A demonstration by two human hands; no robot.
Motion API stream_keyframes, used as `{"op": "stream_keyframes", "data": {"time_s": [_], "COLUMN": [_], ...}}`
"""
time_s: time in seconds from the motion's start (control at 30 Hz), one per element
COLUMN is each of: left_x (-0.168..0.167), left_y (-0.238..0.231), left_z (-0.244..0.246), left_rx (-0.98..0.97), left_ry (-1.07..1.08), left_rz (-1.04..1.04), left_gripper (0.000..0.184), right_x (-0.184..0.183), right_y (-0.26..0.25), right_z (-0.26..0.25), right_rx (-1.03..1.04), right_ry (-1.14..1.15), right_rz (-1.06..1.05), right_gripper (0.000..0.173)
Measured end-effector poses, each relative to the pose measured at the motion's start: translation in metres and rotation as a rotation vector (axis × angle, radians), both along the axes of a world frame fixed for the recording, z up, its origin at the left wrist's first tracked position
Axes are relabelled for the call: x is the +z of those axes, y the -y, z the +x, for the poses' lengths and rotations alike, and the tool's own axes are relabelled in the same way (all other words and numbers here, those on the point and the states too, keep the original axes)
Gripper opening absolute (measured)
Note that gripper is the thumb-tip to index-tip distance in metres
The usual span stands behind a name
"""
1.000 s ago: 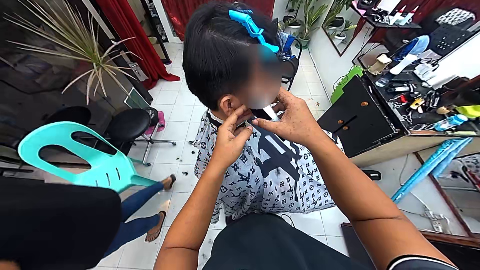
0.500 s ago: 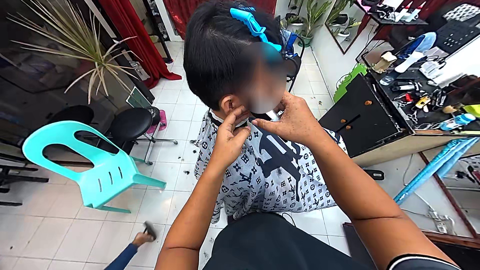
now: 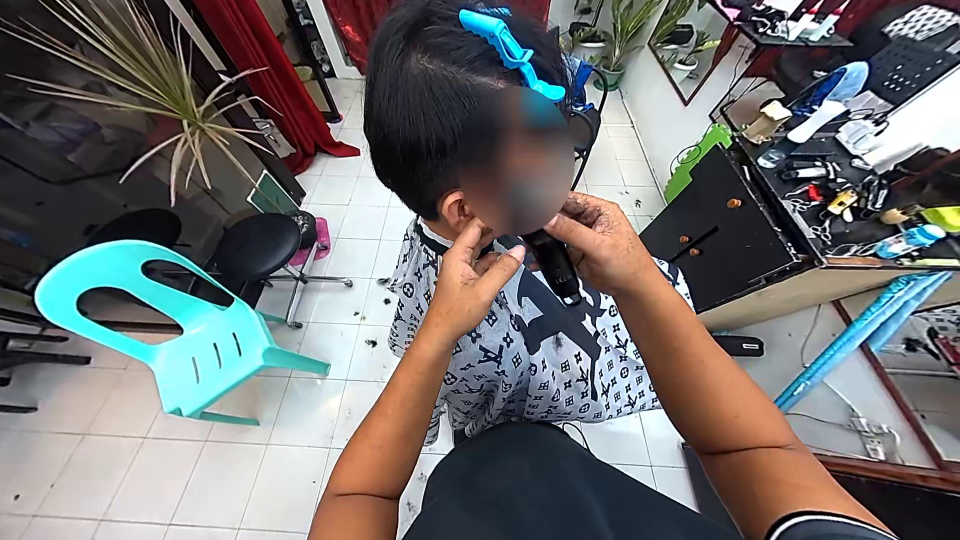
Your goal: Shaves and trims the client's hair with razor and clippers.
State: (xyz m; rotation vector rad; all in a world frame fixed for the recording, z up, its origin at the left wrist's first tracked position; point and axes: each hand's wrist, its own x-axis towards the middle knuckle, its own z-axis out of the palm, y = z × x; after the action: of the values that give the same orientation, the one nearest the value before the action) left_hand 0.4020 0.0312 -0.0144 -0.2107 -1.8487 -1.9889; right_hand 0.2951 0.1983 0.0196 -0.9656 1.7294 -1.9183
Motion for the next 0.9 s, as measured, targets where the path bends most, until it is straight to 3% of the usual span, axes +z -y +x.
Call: {"op": "stream_keyframes", "data": {"time_s": [0.27,0.37,0.57,0.9], "left_x": [0.002,0.001,-0.006,-0.008], "left_y": [-0.002,-0.001,0.003,0.005], "left_z": [-0.002,0.001,0.001,0.0], "left_rx": [-0.017,0.006,0.083,0.062], "left_ry": [-0.004,-0.006,0.031,0.042], "left_rz": [-0.003,-0.033,-0.054,-0.039], "left_gripper": [0.055,0.055,0.051,0.046], "right_x": [0.014,0.014,0.001,0.002], "right_y": [-0.005,-0.005,0.006,0.013], "right_z": [-0.004,0.002,0.008,0.008], "right_rx": [0.011,-0.059,-0.391,-0.427], "right_ry": [0.015,-0.22,-0.832,-0.935], "right_rz": [0.034,0.076,0.288,0.387], "right_gripper": [0.032,0.04,0.046,0.046]}}
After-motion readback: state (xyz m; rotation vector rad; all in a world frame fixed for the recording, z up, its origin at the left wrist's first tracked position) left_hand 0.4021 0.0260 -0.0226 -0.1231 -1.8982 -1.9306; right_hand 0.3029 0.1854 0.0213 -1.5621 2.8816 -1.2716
